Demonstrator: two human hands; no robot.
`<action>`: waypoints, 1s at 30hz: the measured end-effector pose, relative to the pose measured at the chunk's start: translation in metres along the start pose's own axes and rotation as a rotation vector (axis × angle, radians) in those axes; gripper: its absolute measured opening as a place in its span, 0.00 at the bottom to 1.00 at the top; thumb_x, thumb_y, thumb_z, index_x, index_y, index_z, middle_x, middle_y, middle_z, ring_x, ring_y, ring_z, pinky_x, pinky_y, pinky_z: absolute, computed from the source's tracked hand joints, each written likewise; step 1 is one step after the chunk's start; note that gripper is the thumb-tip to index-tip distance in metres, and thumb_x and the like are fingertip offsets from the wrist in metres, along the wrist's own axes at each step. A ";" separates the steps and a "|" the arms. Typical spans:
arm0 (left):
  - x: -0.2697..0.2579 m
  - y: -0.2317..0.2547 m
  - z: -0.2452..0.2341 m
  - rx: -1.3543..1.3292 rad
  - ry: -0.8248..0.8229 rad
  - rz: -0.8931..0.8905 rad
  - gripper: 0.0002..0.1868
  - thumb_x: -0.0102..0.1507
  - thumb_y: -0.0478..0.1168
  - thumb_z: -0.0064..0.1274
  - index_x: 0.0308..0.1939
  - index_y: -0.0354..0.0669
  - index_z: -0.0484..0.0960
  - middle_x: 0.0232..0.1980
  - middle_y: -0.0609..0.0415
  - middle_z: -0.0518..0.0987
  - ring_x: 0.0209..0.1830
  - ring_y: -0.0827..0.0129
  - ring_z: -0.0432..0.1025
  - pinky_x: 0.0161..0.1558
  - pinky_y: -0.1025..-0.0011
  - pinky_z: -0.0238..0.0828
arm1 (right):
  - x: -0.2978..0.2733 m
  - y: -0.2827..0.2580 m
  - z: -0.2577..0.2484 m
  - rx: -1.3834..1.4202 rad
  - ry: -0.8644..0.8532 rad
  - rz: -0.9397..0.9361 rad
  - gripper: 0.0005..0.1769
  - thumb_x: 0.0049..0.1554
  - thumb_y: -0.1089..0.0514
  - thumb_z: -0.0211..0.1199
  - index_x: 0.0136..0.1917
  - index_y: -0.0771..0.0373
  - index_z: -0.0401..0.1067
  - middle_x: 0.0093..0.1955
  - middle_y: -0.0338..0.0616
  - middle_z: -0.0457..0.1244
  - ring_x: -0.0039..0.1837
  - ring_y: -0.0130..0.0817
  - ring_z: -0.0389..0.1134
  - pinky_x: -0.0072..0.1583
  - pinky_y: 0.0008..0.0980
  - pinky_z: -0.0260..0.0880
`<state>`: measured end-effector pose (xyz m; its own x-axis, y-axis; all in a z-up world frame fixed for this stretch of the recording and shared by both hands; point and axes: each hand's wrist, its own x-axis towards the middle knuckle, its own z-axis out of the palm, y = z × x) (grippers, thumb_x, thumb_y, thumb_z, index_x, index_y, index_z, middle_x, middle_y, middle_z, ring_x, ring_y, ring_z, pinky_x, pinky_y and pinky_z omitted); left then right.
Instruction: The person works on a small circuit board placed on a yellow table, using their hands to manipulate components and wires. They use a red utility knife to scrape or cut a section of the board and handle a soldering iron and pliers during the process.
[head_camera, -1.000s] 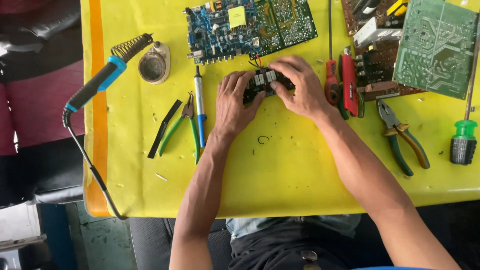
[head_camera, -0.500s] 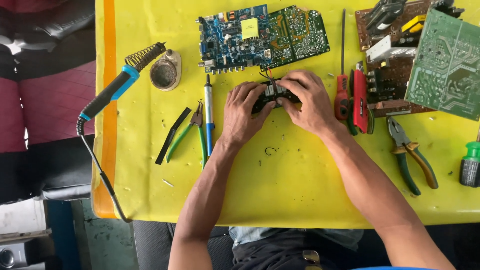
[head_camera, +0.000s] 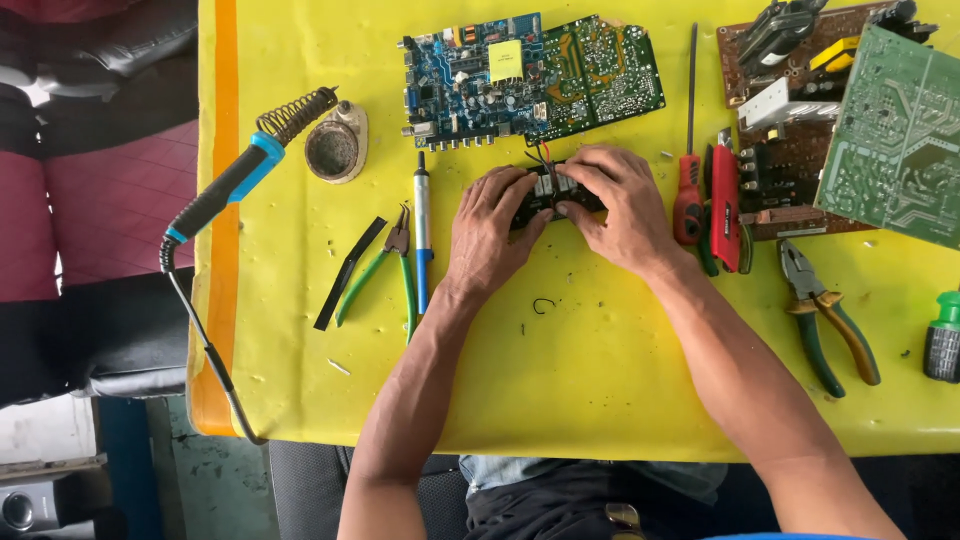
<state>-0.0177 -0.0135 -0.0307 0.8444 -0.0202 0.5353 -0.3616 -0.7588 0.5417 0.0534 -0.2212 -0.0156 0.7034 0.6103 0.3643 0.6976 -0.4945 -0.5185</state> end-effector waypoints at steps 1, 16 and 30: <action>-0.002 -0.001 0.002 0.000 -0.002 0.004 0.23 0.64 0.48 0.64 0.58 0.42 0.80 0.55 0.46 0.79 0.65 0.49 0.72 0.65 0.55 0.67 | -0.002 0.000 0.000 -0.001 0.004 0.002 0.22 0.59 0.58 0.72 0.66 0.60 0.74 0.63 0.46 0.62 0.71 0.52 0.64 0.71 0.61 0.62; -0.002 0.002 0.004 0.013 0.019 -0.014 0.20 0.62 0.47 0.65 0.55 0.44 0.82 0.56 0.48 0.79 0.65 0.49 0.73 0.66 0.53 0.68 | 0.004 -0.010 -0.010 0.032 0.014 -0.013 0.19 0.59 0.59 0.72 0.62 0.63 0.74 0.60 0.50 0.64 0.70 0.55 0.65 0.70 0.62 0.65; 0.004 0.010 -0.002 0.077 -0.003 0.034 0.19 0.64 0.49 0.64 0.55 0.48 0.83 0.55 0.50 0.81 0.64 0.54 0.74 0.69 0.53 0.62 | -0.002 -0.005 -0.010 -0.024 0.021 0.006 0.20 0.56 0.58 0.75 0.60 0.62 0.76 0.59 0.48 0.65 0.70 0.52 0.66 0.69 0.54 0.70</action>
<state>-0.0187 -0.0194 -0.0220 0.8337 -0.0486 0.5500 -0.3584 -0.8054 0.4722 0.0497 -0.2263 -0.0063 0.7102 0.5942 0.3775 0.6962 -0.5132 -0.5019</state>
